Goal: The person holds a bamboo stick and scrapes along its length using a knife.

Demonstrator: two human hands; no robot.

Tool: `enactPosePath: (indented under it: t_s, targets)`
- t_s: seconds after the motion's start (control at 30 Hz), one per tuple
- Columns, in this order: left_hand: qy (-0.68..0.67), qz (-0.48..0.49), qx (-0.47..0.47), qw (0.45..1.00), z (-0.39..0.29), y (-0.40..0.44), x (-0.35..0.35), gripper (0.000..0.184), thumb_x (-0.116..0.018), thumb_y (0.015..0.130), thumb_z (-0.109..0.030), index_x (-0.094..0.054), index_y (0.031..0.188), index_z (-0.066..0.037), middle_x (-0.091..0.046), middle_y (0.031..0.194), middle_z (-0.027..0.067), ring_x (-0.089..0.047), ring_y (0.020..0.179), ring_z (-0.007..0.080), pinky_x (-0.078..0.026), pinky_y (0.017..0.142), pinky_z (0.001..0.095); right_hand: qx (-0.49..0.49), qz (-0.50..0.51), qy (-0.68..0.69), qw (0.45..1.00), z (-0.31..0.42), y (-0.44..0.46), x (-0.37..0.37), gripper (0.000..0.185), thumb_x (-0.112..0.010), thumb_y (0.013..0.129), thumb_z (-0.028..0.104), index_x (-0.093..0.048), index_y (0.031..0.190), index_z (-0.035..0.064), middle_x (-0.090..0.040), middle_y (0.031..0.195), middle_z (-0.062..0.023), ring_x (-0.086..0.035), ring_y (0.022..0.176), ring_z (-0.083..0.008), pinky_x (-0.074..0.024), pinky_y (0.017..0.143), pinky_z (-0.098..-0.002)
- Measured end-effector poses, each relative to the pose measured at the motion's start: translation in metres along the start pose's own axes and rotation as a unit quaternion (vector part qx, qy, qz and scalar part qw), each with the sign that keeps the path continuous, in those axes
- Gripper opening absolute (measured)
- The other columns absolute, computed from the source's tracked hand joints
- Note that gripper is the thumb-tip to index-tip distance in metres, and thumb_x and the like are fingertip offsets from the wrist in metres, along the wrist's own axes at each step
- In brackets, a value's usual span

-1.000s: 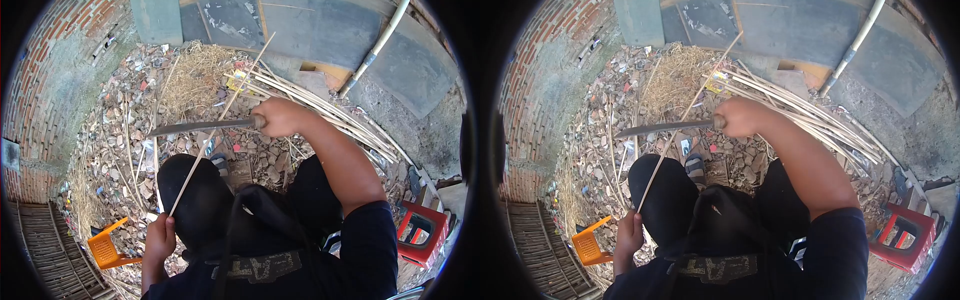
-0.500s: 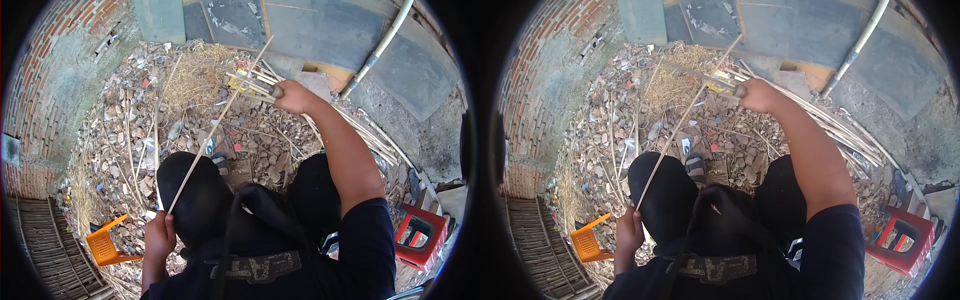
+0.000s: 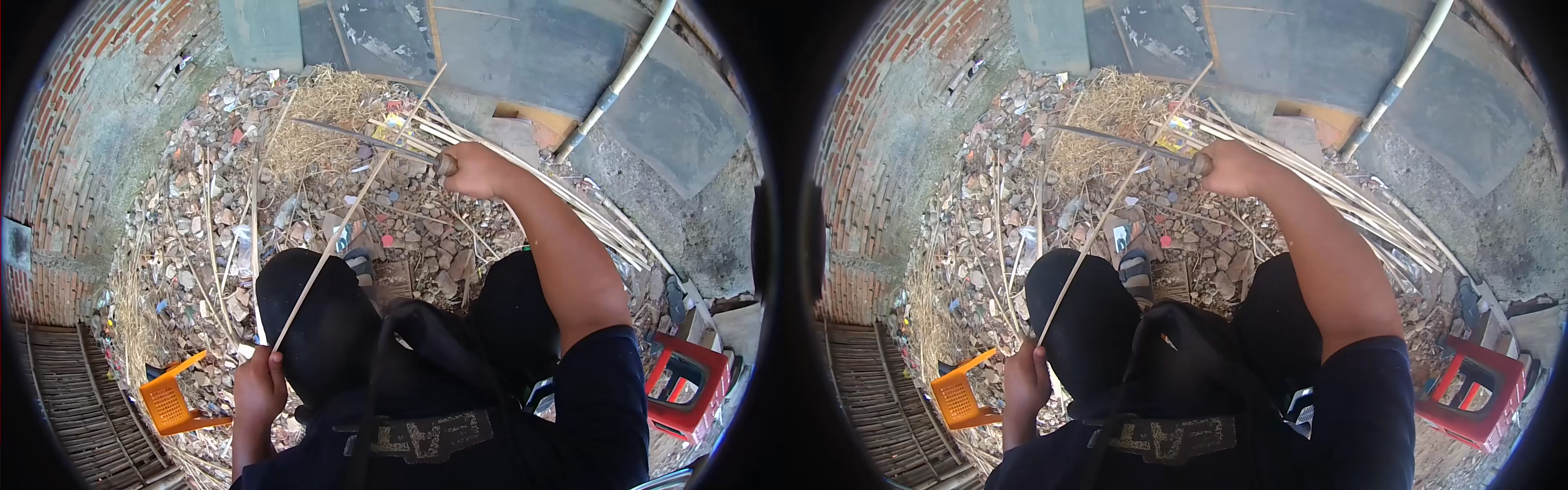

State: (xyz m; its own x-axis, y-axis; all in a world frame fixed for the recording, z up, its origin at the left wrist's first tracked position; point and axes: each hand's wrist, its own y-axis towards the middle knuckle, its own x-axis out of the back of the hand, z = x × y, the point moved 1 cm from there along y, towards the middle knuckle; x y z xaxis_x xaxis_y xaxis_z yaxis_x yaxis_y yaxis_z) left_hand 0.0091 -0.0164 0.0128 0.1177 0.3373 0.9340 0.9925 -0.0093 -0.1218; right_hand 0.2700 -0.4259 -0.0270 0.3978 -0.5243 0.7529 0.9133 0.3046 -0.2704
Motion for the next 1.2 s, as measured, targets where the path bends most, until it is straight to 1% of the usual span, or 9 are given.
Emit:
enactPosePath:
  t_s: [0.23,0.33,0.37,0.57,0.67,0.8,1.03,1.13,1.2]
  targets:
    - [0.056,-0.011,0.0,0.998,-0.005,0.004,0.001,0.025,-0.053,0.105,-0.025,-0.053,0.092,-0.004,-0.061,0.064,0.0229,-0.062,0.061,0.048,-0.045,0.054,0.0563,0.036,0.079,-0.056,0.995,0.019,-0.018,-0.001,0.028,-0.066,0.075,0.016,-0.069,0.1,0.0029,-0.07,0.088,-0.0199,-0.068,0.088,-0.0374,-0.0527,0.079,-0.0471]
    - [0.072,-0.016,0.001,0.997,-0.004,0.003,0.002,0.023,-0.057,0.103,-0.024,-0.053,0.091,-0.004,-0.062,0.065,0.0224,-0.062,0.061,0.0473,-0.046,0.054,0.0557,-0.05,0.026,-0.101,0.993,-0.017,0.009,-0.006,0.037,-0.066,0.078,0.017,-0.072,0.113,0.0047,-0.073,0.107,-0.0217,-0.07,0.104,-0.0385,-0.0547,0.092,-0.047]
    - [0.073,-0.008,0.0,0.997,-0.003,0.003,0.006,0.024,-0.057,0.103,-0.024,-0.053,0.091,-0.004,-0.062,0.065,0.0223,-0.062,0.061,0.0472,-0.046,0.054,0.0556,-0.012,-0.02,-0.124,0.992,-0.038,0.021,-0.015,0.042,-0.065,0.078,0.016,-0.07,0.118,0.0032,-0.073,0.11,-0.0225,-0.069,0.105,-0.0392,-0.0546,0.094,-0.0466]
    - [0.05,0.0,-0.007,0.999,0.003,0.006,0.004,0.025,-0.057,0.103,-0.026,-0.054,0.092,-0.004,-0.062,0.065,0.0228,-0.063,0.062,0.0475,-0.047,0.054,0.0552,0.054,-0.063,-0.07,0.994,-0.012,-0.005,0.002,0.044,-0.068,0.075,0.016,-0.07,0.116,0.0005,-0.071,0.103,-0.0284,-0.069,0.1,-0.0396,-0.0541,0.092,-0.0451]
    - [0.034,-0.02,-0.02,0.999,0.019,0.006,-0.013,0.026,-0.057,0.103,-0.027,-0.055,0.094,-0.003,-0.063,0.067,0.0225,-0.063,0.062,0.0472,-0.047,0.054,0.0548,-0.014,-0.028,-0.037,0.999,-0.003,-0.017,0.022,0.045,-0.068,0.075,0.015,-0.069,0.116,-0.0002,-0.07,0.103,-0.0288,-0.069,0.101,-0.0397,-0.0537,0.092,-0.0449]
    - [0.068,-0.058,-0.041,0.995,0.02,0.003,-0.016,0.026,-0.057,0.103,-0.028,-0.057,0.096,-0.004,-0.062,0.068,0.0209,-0.063,0.061,0.0459,-0.046,0.054,0.054,0.006,-0.123,-0.075,0.99,-0.045,0.003,0.011,0.041,-0.068,0.075,0.015,-0.07,0.112,-0.002,-0.071,0.096,-0.0268,-0.07,0.091,-0.0399,-0.054,0.084,-0.0463]
    - [0.034,-0.073,-0.05,0.995,0.029,0.003,-0.024,0.026,-0.058,0.103,-0.028,-0.056,0.092,-0.004,-0.061,0.067,0.0201,-0.062,0.061,0.0455,-0.047,0.053,0.0533,0.065,-0.068,-0.019,0.995,-0.008,-0.019,0.023,0.033,-0.068,0.076,0.013,-0.069,0.104,-0.003,-0.071,0.086,-0.02,-0.068,0.079,-0.0343,-0.0535,0.077,-0.0426]
    - [0.028,-0.096,-0.045,0.994,0.028,0.003,-0.03,0.026,-0.058,0.103,-0.028,-0.055,0.091,-0.004,-0.061,0.066,0.0206,-0.062,0.06,0.0459,-0.046,0.053,0.0532,0.016,-0.13,0.081,0.988,-0.039,-0.002,0.019,0.026,-0.067,0.077,0.011,-0.068,0.099,-0.0013,-0.069,0.081,-0.0165,-0.065,0.075,-0.0294,-0.0521,0.074,-0.0407]
    - [0.044,-0.1,-0.047,0.993,0.025,0.003,-0.027,0.026,-0.059,0.102,-0.027,-0.056,0.091,-0.004,-0.061,0.065,0.0205,-0.062,0.059,0.0457,-0.046,0.052,0.0527,0.008,-0.119,0.028,0.992,-0.042,0.001,0.016,0.023,-0.066,0.078,0.012,-0.069,0.098,0.0011,-0.069,0.082,-0.016,-0.064,0.074,-0.0299,-0.0517,0.073,-0.041]
